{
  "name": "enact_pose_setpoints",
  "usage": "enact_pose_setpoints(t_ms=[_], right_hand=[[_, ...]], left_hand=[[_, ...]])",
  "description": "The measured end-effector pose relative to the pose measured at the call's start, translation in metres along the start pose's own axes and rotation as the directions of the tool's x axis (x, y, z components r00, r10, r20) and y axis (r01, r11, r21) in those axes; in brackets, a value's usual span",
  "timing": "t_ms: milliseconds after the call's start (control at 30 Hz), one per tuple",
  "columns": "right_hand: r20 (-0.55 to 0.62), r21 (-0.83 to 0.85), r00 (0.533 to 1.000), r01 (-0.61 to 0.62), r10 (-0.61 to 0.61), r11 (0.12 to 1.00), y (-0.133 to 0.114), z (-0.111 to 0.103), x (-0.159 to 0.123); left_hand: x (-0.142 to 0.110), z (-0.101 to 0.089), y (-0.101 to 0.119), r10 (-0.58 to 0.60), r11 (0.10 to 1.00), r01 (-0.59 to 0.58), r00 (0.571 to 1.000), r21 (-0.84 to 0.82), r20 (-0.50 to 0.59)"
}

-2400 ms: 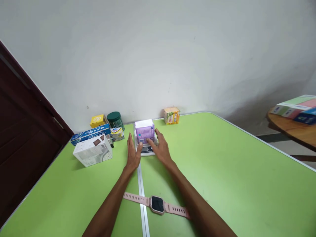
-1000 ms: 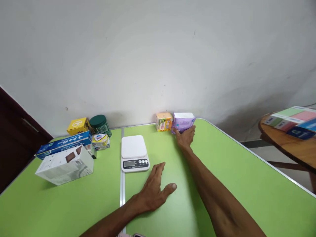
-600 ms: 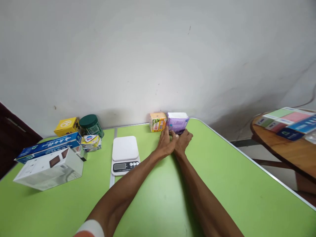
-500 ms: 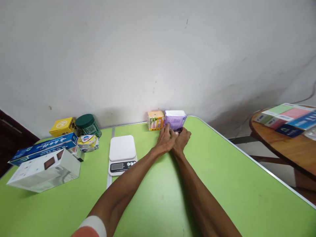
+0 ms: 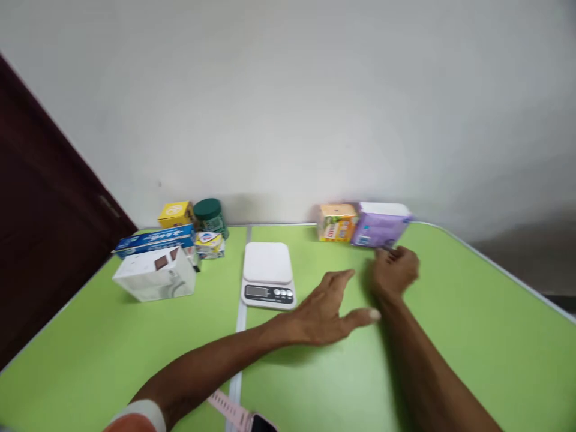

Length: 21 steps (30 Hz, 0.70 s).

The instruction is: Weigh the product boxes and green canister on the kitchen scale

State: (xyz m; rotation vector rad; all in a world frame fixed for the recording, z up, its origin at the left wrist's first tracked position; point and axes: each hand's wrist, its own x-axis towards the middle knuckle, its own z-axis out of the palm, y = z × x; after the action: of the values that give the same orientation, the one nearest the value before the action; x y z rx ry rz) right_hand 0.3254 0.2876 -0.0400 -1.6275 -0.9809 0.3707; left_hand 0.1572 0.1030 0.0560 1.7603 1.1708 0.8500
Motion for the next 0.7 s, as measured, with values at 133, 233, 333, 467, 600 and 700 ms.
enact_pose_setpoints(t_ms=[133,233,333,467,600,700], right_hand=[[0.069,0.019,0.997,-0.037,0.036,0.999,-0.01,-0.021,-0.024],[0.184,-0.001,0.982,-0.051,0.05,0.999,-0.02,-0.039,-0.05],[0.237,0.033,0.971,0.019,-0.026,0.999,-0.047,-0.05,-0.085],[0.298,0.304,0.883,0.272,-0.363,0.913,-0.109,-0.037,-0.159],[0.61,0.531,0.572,0.22,-0.549,0.819,-0.165,0.0,-0.26],[0.705,0.544,0.46,0.137,-0.54,0.828,-0.184,0.033,-0.328]], left_hand=[[-0.099,-0.045,-0.005,0.089,0.99,-0.053,0.952,0.127,-0.293],[-0.159,-0.084,-0.028,0.193,0.952,0.008,0.761,0.306,-0.62],[-0.204,-0.126,-0.054,0.324,0.892,0.161,0.421,0.422,-0.847],[-0.239,-0.178,-0.082,0.243,0.91,0.33,0.069,0.252,-0.968],[-0.253,-0.209,-0.098,0.015,0.946,0.322,0.032,0.024,-0.999],[-0.256,-0.214,-0.103,-0.074,0.959,0.28,0.095,-0.045,-0.993]])
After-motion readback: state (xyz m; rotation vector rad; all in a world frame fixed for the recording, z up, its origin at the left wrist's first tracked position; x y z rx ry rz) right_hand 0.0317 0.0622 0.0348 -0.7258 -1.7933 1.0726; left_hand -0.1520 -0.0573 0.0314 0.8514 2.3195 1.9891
